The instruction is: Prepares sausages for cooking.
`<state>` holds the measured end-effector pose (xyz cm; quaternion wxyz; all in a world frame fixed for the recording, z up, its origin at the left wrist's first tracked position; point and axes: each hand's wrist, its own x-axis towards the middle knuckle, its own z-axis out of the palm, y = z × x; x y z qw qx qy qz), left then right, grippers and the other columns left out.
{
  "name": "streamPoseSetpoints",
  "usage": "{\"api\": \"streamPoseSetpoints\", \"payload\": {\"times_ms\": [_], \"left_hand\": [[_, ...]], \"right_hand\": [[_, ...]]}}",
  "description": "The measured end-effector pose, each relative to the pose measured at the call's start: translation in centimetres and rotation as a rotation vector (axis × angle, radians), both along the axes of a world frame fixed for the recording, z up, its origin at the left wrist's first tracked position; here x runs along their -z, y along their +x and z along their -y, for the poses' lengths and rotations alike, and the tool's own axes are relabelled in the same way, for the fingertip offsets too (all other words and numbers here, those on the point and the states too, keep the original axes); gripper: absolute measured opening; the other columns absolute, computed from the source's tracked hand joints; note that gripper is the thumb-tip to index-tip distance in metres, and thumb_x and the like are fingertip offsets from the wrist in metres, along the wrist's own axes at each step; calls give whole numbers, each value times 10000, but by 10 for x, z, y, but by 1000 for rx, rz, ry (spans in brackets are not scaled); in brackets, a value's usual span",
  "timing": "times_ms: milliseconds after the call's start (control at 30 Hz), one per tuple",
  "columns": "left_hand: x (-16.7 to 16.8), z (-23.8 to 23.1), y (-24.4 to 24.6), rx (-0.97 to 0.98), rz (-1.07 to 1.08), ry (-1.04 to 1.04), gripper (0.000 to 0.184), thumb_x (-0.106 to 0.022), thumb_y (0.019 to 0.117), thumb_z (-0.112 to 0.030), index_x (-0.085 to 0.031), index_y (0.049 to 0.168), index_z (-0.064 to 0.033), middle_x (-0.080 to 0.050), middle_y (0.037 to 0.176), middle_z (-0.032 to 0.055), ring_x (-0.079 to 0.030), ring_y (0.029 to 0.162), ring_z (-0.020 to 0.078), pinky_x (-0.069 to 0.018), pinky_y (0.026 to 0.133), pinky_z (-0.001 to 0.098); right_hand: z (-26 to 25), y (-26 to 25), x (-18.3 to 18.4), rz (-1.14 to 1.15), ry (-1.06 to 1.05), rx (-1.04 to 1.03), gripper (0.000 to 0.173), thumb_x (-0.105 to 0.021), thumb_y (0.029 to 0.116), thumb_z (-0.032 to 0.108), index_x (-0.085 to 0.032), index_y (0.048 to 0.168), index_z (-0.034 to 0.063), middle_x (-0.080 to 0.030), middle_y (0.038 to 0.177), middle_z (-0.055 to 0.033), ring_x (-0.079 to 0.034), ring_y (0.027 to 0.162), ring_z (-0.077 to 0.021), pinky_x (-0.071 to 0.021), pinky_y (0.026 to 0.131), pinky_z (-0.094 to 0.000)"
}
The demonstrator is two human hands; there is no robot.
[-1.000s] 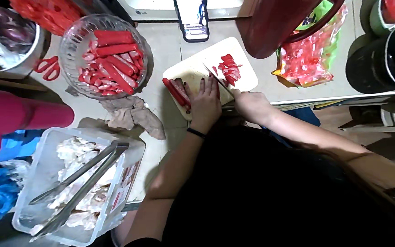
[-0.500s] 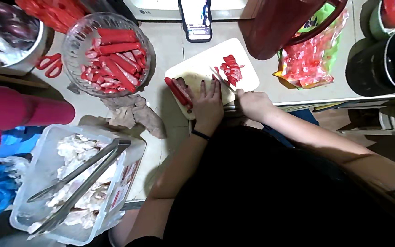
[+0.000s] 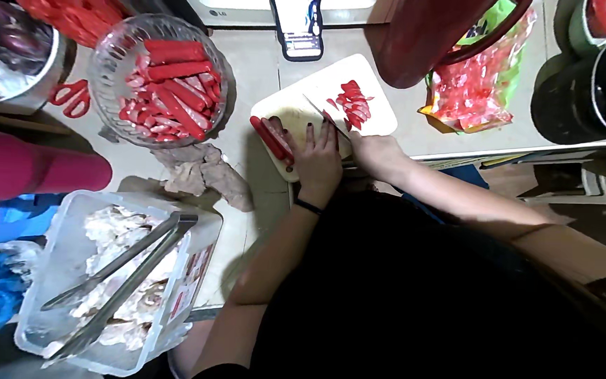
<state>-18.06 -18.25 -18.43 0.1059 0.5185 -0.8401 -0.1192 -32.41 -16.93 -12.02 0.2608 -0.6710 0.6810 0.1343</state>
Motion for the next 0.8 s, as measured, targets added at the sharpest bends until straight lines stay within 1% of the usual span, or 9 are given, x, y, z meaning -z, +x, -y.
{"api": "streamPoseSetpoints", "payload": {"times_ms": [67, 133, 233, 333, 433, 567, 667, 733, 800], "left_hand": [[0, -1, 2, -3, -10, -5, 469, -436, 1042, -156, -547, 1495, -109, -508, 1568, 43, -408, 1480, 396, -73, 1163, 788], [1, -2, 3, -7, -31, -31, 456, -440, 1040, -159, -575, 1473, -113, -541, 1539, 51, -439, 1456, 414, -86, 1158, 794], [5, -3, 3, -11, -41, -50, 451, -439, 1038, -165, -592, 1460, -118, -564, 1517, 51, -447, 1449, 422, -105, 1160, 787], [2, -3, 2, -20, -21, -37, 446, -432, 1042, -172, -599, 1451, -111, -570, 1512, 51, -445, 1451, 418, -100, 1168, 775], [-2, -3, 0, -21, -11, -19, 445, -429, 1043, -162, -598, 1451, -103, -564, 1517, 60, -446, 1449, 425, -101, 1167, 778], [-4, -3, 1, -18, -17, -2, 459, -447, 1026, -143, -586, 1461, -103, -561, 1519, 62, -443, 1455, 408, -82, 1167, 779], [-1, -3, 2, -17, -37, -40, 437, -458, 1031, -142, -609, 1438, -96, -588, 1491, 68, -482, 1424, 416, -106, 1159, 786], [2, -3, 3, -23, -46, -82, 423, -464, 1031, -149, -633, 1416, -107, -609, 1470, 55, -510, 1403, 409, -131, 1157, 783], [3, -4, 3, -24, -58, -109, 418, -467, 1026, -150, -648, 1400, -105, -627, 1448, 53, -529, 1385, 410, -136, 1153, 785]], "right_hand": [[-3, -3, 2, 5, 10, -8, 273, -491, 1041, 111, -552, 1287, 11, -704, 989, -237, -711, 959, -462, -550, 738, -626], [-7, -9, 1, -20, 38, -35, 261, -458, 1069, 151, -533, 1279, 14, -695, 996, -237, -709, 965, -460, -550, 738, -623], [-11, -13, -4, -41, 53, -17, 295, -420, 1091, 192, -519, 1308, 18, -697, 1015, -230, -708, 989, -452, -555, 758, -611], [-15, -9, -10, -25, 20, -37, 272, -430, 1086, 174, -532, 1276, 9, -695, 982, -228, -713, 954, -450, -556, 732, -602], [-15, -6, -13, -35, 47, -46, 262, -437, 1081, 152, -539, 1276, 9, -699, 992, -231, -714, 964, -447, -555, 740, -599], [-9, -5, -1, 12, -12, -41, 258, -453, 1066, 143, -565, 1244, -7, -699, 990, -239, -710, 962, -458, -547, 735, -618], [-3, -1, 4, 20, -25, -12, 262, -454, 1055, 138, -577, 1245, 5, -707, 985, -232, -713, 963, -451, -546, 739, -618], [-6, -1, 3, -1, -5, -22, 254, -472, 1048, 127, -563, 1252, 7, -703, 968, -234, -714, 944, -455, -548, 727, -622], [-12, -5, -1, -30, 48, -41, 271, -480, 1056, 128, -536, 1292, 5, -698, 989, -245, -708, 957, -469, -549, 743, -627]]}}
